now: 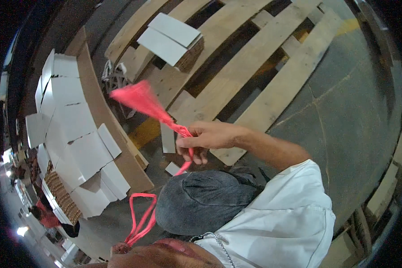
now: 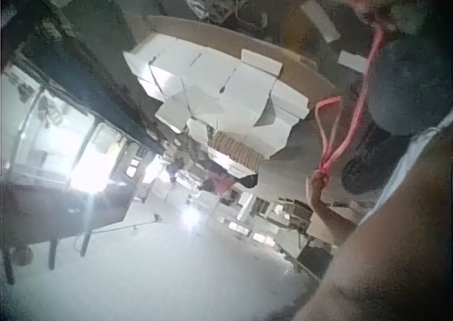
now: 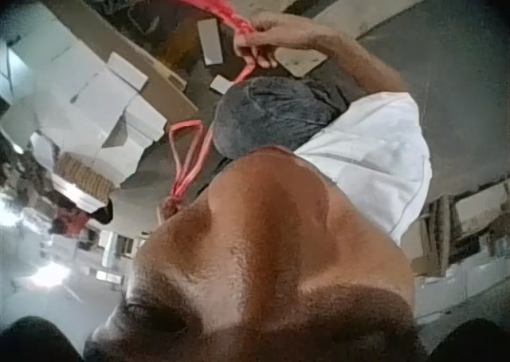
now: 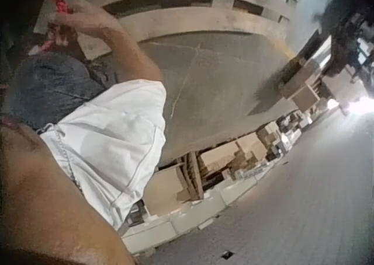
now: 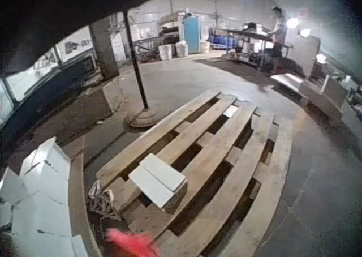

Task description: The person picks up several wooden blocks from a table and stacks them together onto a wooden pallet.

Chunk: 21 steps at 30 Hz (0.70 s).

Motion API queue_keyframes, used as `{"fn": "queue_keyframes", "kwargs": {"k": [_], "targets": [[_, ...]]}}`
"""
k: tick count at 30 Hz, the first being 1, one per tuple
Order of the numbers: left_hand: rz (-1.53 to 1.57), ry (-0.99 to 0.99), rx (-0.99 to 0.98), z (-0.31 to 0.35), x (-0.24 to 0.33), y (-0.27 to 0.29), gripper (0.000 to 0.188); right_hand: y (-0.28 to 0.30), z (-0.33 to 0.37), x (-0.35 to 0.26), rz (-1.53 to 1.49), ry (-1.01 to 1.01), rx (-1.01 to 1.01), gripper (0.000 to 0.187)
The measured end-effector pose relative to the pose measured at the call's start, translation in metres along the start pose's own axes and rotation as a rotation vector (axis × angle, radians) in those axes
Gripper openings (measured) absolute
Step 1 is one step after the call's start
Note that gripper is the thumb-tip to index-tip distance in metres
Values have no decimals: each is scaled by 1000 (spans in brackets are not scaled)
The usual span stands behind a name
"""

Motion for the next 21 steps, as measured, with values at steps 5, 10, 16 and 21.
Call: {"fn": "queue_keyframes", "kwargs": {"k": [5,10,16,21], "targets": [[-252,-63,-39,18,168,-129,45,200,112,-36,505,-246,386,34],[-220,-302,-185,-20,235,-177,49,461,551,-280,1449,-48,1725,54],[-32,-750,13,15,308,-194,52,359,332,-155,1241,431,1609,42],[-52,-743,151,40,290,-142,58,217,110,-8,1499,286,1042,31]]}}
Point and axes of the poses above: each hand's wrist, its own z-axis away from the middle knuckle, its own y-axis out of the back of the hand, x = y × z, the point moved 10 cm from there along -z, towards the middle knuckle, and after that the axes turned 10 degrees about z, right-handed, at the moved point
